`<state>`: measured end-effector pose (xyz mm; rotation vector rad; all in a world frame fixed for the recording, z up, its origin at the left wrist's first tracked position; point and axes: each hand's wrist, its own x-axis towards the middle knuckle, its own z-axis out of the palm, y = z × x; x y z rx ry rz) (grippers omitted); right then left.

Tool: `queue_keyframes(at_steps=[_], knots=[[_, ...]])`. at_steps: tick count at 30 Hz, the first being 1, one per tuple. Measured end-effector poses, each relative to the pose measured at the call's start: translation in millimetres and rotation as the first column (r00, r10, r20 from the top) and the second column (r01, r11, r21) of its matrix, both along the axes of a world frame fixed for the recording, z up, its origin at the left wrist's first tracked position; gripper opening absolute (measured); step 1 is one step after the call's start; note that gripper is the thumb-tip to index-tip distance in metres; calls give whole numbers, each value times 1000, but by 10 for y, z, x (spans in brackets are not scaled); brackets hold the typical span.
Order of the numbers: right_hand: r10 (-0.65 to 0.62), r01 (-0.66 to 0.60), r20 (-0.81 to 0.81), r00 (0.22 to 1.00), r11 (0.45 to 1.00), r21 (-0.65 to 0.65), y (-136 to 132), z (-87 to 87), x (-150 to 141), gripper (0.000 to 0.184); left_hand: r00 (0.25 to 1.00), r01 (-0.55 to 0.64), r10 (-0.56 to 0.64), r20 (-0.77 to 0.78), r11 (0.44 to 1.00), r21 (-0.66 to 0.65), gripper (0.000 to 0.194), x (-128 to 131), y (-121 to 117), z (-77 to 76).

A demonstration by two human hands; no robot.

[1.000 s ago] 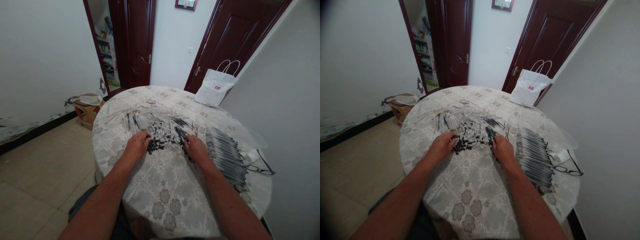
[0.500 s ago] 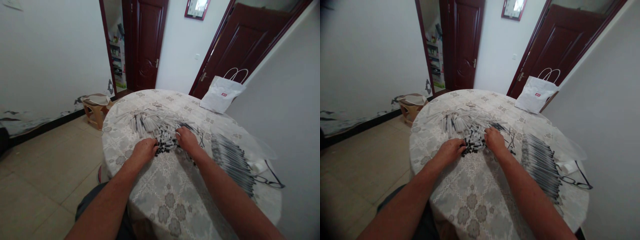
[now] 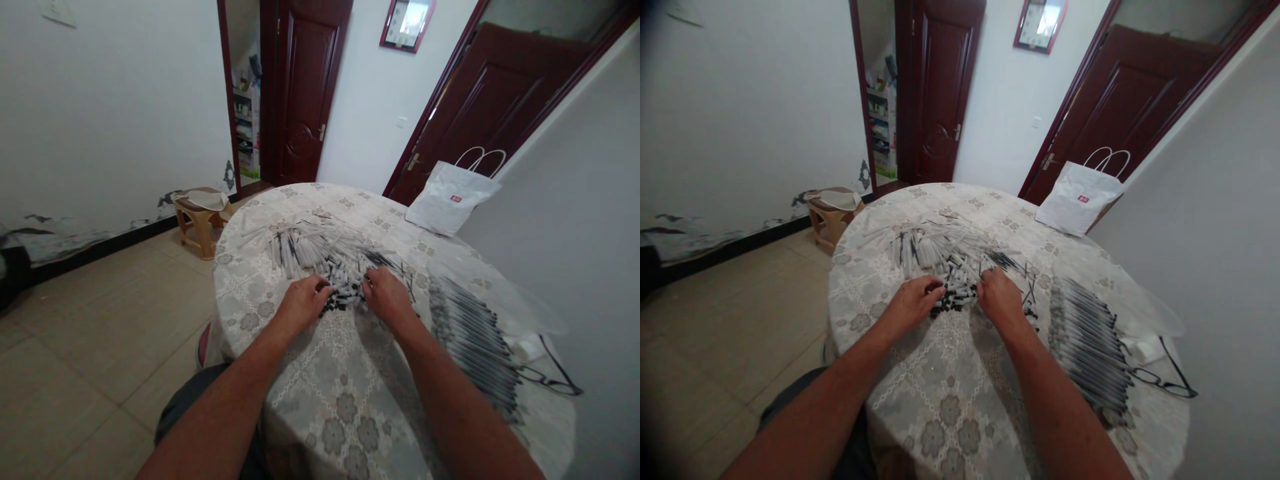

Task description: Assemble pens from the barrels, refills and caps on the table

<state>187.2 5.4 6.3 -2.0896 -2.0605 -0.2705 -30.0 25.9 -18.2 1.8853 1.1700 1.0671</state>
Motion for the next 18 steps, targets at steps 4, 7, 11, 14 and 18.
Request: queue_keyframes(at_steps=[4,7,11,14,18], knots=[[360,-328,-246,900,930,163,-286,-82,-159,17,963,202,-146,227,948,-245,27,100,-70,29],[454,-403,-335,826,890,212,-414,-158,-240,14,934,268,-159,320,904,-333,30,143,-115,22],[467,-418,-393,792,884,207,-413,-239,-87,19,915,215,-63,399,912,-349,34,168,-130,-22],[299,-242,-303,905,947,211,-321,-299,113,27,890,166,20,456,917,-363,35,199,-124,-59],[81,-74,-77,994,993,95,-187,-340,198,46,844,155,78,530,911,-382,34,262,-112,-102]])
